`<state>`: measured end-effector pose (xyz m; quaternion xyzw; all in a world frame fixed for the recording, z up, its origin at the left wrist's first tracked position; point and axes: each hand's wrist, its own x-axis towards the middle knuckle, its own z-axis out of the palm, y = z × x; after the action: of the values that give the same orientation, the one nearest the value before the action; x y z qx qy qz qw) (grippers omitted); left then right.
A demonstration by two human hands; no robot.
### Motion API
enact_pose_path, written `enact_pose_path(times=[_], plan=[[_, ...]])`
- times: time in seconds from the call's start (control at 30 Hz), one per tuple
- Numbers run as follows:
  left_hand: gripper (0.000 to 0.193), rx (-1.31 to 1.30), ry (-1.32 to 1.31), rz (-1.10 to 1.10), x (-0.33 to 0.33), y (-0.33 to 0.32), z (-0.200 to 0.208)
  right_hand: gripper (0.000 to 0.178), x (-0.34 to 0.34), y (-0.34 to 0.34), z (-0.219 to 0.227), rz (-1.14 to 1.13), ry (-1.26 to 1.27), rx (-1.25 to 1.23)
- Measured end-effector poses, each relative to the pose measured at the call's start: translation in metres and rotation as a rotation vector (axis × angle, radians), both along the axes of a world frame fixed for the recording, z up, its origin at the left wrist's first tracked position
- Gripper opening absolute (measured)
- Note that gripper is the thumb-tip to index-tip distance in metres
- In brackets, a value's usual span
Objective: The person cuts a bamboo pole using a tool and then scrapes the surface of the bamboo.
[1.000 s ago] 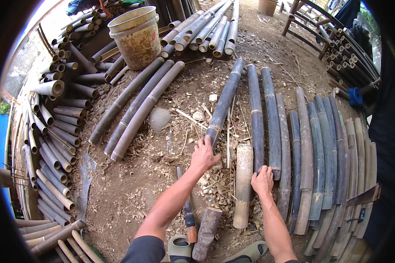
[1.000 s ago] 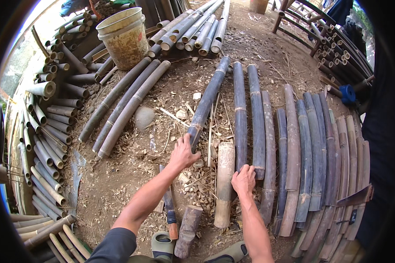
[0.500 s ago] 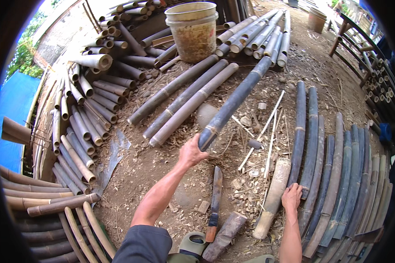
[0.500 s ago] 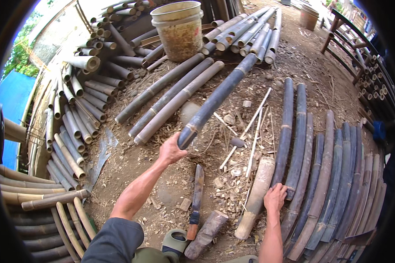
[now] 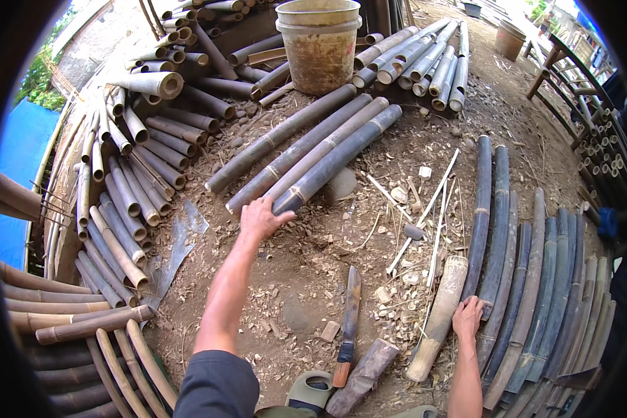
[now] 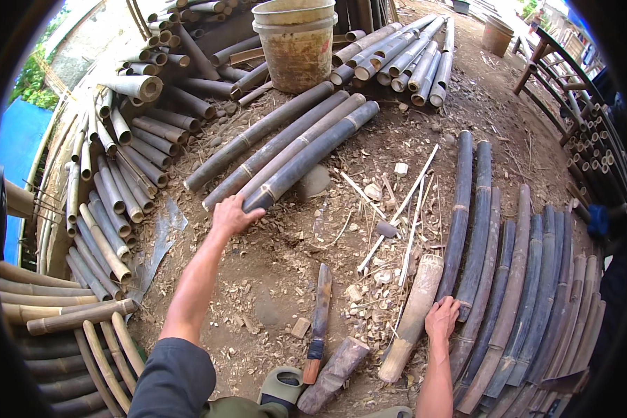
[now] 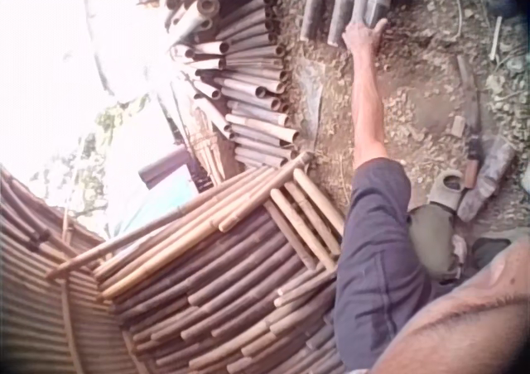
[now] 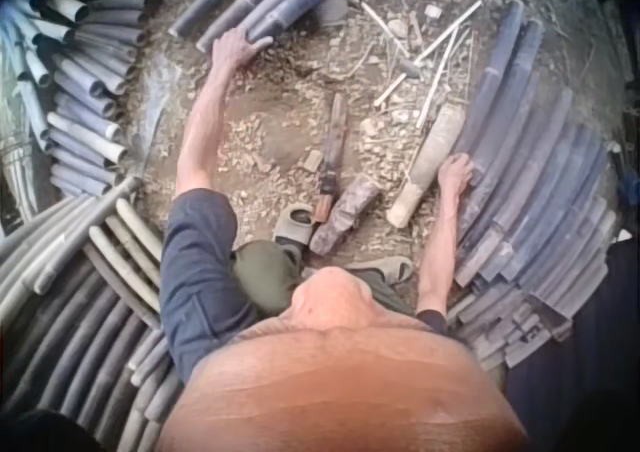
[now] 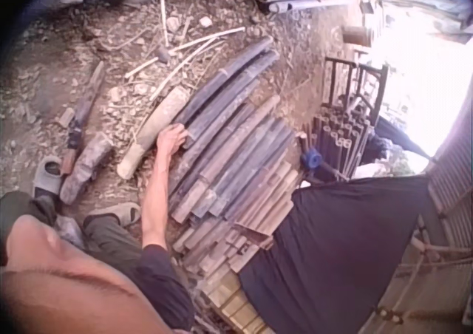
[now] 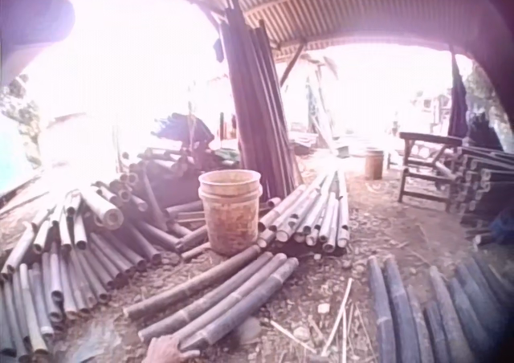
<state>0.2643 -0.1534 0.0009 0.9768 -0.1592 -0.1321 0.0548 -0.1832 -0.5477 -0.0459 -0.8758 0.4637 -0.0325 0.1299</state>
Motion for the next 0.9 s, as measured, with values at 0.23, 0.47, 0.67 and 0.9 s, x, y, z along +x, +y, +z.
enact_pose_path(times=[0.23, 0.47, 0.67, 0.9], plan=[[0.095, -0.112, -0.326, 0.565, 0.118, 0.073, -0.03, 0.019, -0.02, -0.015, -0.004, 0.032, -0.028, -0.066], [0.093, -0.834, -0.054, 0.581, 0.17, 0.195, -0.058, 0.021, 0.015, -0.002, 0.005, 0.041, -0.018, 0.015], [0.088, 0.358, -0.143, 0.428, 0.106, 0.052, 0.015, 0.022, -0.012, -0.004, 0.007, -0.037, -0.007, 0.007], [0.048, -0.715, 0.551, 0.106, 0.067, 0.038, 0.119, 0.03, -0.018, -0.006, -0.008, -0.248, -0.378, 0.191]])
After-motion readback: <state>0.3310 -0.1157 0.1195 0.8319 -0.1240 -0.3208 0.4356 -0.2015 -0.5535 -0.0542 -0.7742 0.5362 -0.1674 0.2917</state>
